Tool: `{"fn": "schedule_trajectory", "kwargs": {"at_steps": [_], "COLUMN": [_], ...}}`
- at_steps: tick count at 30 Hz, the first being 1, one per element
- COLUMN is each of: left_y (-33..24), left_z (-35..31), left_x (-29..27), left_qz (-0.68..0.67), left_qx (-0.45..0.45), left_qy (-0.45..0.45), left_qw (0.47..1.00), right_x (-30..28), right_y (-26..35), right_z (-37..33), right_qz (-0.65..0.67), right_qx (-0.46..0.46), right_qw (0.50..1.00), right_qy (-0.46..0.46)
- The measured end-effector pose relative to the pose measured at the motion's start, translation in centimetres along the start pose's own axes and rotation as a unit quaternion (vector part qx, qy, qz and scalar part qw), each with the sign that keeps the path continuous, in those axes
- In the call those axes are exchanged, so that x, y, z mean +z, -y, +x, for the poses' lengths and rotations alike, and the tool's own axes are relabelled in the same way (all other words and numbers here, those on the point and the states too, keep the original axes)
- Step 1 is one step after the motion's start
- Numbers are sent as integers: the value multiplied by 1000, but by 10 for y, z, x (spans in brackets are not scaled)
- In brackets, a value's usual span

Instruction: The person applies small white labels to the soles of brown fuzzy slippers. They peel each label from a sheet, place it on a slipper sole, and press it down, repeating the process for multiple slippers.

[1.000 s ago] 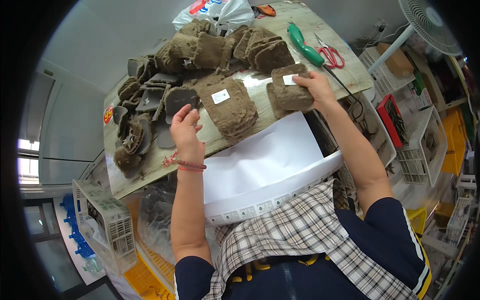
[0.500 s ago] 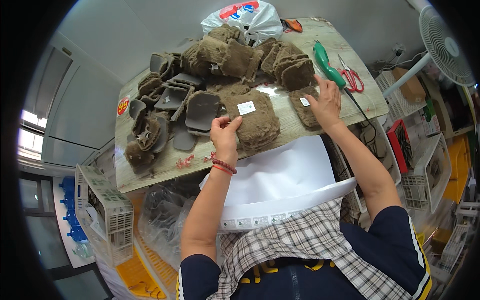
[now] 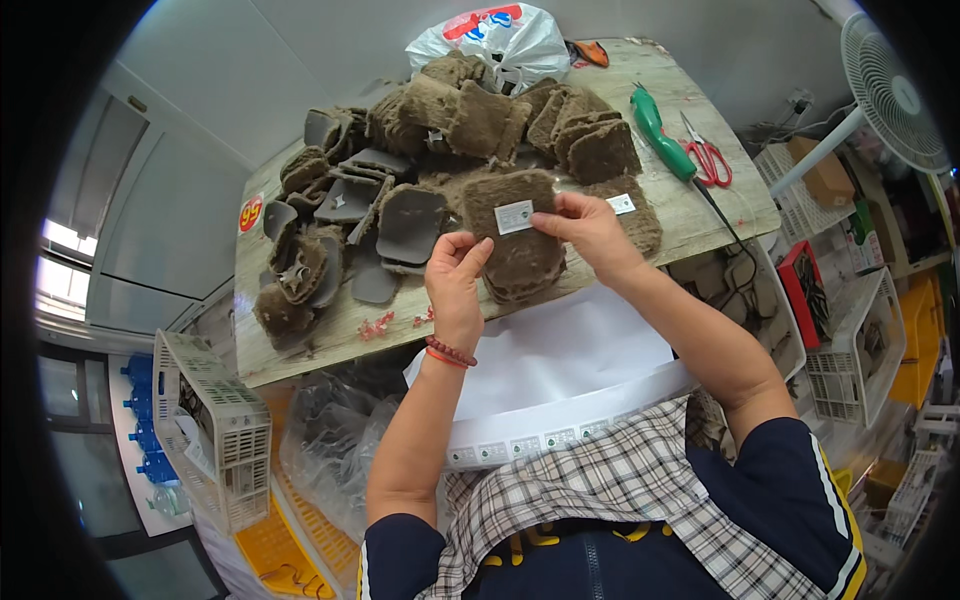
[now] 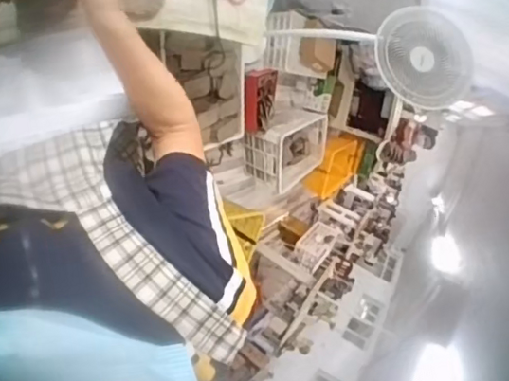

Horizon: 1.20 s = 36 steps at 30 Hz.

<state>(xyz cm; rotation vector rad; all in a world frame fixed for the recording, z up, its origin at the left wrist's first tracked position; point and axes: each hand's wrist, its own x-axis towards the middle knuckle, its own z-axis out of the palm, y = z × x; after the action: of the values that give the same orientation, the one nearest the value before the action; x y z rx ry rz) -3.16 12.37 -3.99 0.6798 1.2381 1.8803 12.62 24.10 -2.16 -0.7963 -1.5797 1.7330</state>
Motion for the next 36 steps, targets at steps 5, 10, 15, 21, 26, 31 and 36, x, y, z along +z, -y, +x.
{"fn": "schedule_trajectory", "kwargs": {"at_steps": [5,10,15,21,26,31,36], "left_y": [-17,0,25,26,27,25,22], "left_z": [-1,3,8,11,8,4,0], "left_x": [-10,-24,-22,-18,-11,-16,-9], "left_qz": [56,142,173,229,172,141,57], "left_qx": [2,-46,-35,-42,-6,36,41], "left_qy": [-51,-90,-96,-79,-57,-18,21], "left_qw": [997,985,980,969,983,989,997], "right_x": [-65,-150,-141,-85,-24,9,10], "right_y": [37,5,-37,-1,-13,-10,-11], "right_z": [-2,7,6,-1,7,6,3], "right_qz": [40,-165,-561,-487,-246,-312,-112], "right_qx": [58,166,75,-197,-24,29,53], "right_qw": [993,966,794,825,969,942,991], "right_qy": [-96,-107,-220,-209,-17,-119,-54]}}
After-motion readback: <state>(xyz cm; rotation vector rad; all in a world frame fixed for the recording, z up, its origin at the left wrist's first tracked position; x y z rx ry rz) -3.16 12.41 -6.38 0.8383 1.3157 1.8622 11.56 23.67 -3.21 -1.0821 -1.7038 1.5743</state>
